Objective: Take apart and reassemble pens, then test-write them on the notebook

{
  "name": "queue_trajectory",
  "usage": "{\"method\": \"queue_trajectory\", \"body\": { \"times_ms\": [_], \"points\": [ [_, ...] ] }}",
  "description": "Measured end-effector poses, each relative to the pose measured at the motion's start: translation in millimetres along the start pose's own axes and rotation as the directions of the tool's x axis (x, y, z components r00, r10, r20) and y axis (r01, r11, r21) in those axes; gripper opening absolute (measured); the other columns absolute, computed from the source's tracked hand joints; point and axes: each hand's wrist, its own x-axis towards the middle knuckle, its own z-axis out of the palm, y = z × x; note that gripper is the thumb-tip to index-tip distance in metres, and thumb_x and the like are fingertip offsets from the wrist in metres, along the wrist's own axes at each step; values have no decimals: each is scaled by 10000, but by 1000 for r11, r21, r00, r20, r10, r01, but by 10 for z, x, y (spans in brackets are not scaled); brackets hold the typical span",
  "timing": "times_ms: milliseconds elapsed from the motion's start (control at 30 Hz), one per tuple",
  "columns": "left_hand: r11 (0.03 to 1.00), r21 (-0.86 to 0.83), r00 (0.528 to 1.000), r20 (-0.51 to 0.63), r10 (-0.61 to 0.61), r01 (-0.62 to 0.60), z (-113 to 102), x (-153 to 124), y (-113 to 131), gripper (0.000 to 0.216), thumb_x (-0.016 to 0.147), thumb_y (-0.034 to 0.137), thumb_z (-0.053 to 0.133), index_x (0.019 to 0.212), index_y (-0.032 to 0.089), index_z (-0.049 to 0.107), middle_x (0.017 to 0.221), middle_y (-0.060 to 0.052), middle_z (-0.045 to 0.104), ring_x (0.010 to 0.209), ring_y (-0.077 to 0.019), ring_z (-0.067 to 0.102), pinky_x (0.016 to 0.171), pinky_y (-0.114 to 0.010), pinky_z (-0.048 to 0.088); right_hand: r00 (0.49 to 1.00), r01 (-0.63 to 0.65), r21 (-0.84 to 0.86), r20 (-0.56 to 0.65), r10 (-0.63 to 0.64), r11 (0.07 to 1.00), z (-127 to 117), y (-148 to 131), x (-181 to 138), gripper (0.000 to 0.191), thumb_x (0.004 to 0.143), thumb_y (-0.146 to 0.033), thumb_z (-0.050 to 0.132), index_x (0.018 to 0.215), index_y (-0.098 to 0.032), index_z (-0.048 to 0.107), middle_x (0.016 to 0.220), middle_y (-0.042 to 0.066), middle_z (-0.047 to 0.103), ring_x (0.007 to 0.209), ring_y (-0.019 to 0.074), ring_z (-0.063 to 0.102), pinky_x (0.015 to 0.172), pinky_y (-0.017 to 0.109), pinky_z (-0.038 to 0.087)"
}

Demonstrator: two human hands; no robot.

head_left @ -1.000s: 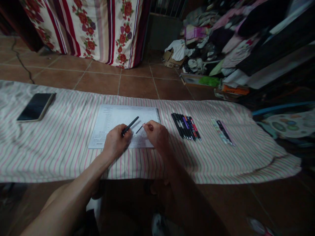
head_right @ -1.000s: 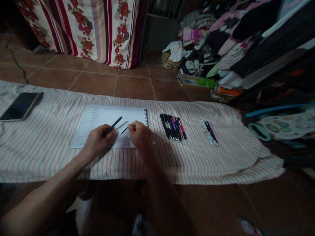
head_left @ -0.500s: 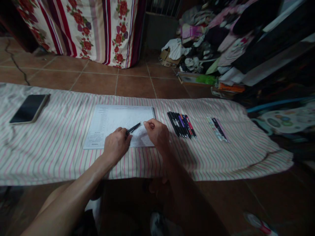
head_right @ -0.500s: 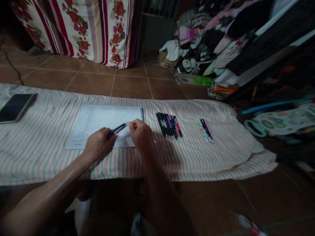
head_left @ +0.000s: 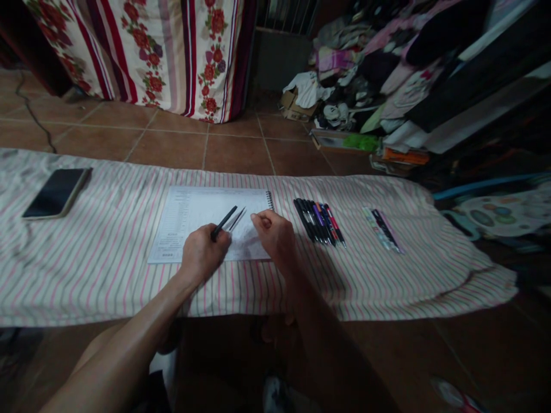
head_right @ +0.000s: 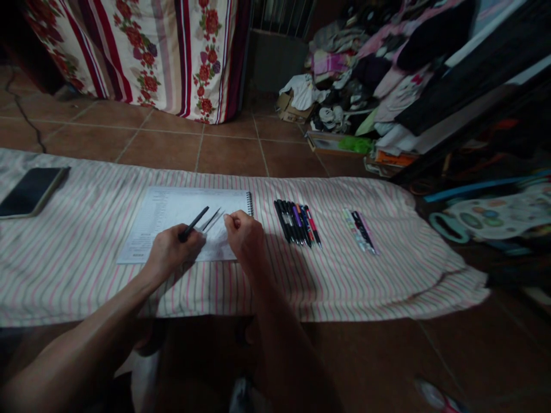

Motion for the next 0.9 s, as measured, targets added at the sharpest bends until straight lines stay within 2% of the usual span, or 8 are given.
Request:
{"method": "queue_trajectory", "body": {
  "times_ms": [167,267,400,533,667,767,900],
  "points": [
    [918,-387,995,80,-58,84,35,-6,-3,233,720,390,570,636,175,540,513,44,435,475,-92,376,468,-240,298,985,-82,283,169,35,956,68,-27,-10,346,817,-463,500,668,-173,615,557,0,604,539,121,567,541,220,391],
    [879,-471,993,119,-27,80,78,-11,-28,238,716,396,587,653,171,542,515,56,399,472,-80,346,452,-232,280,962,-156,447,271,33,881,140,-48,-13,351,793,-493,521,679,-172,605,542,-22,573,457,88,495,488,207,378],
    [857,-512,989,148,24,56,117,-11,-68,247,720,398,599,657,169,532,522,61,399,468,-73,343,448,-227,277,955,-197,529,292,40,825,211,-66,-22,318,760,-448,567,618,-164,590,503,-44,525,407,59,418,442,191,345],
    [857,-514,986,159,49,40,88,-16,-67,274,753,427,582,669,171,527,528,63,383,470,-72,337,447,-221,272,963,-218,585,258,76,781,184,-67,-8,310,751,-450,575,662,-157,619,506,-51,507,397,47,385,395,177,294],
    [890,-455,982,179,53,35,34,-27,-90,336,804,477,519,659,174,525,513,57,365,464,-77,324,427,-218,240,960,-269,693,136,245,669,87,-42,58,322,753,-477,576,713,-159,608,530,-56,503,384,37,370,352,167,251],
    [917,-398,981,180,78,0,21,-32,-154,357,820,490,489,693,168,575,525,38,407,473,-87,357,425,-219,254,944,-225,785,29,329,577,22,-6,122,303,743,-467,594,716,-165,581,526,-65,491,377,32,372,338,162,256],
    [942,-331,976,178,122,-58,22,-42,-224,355,821,484,483,724,169,615,548,24,451,500,-102,405,442,-220,298,931,-165,823,-51,360,543,-27,21,172,296,750,-461,596,720,-169,558,518,-77,478,364,24,373,330,157,265]
  ]
}}
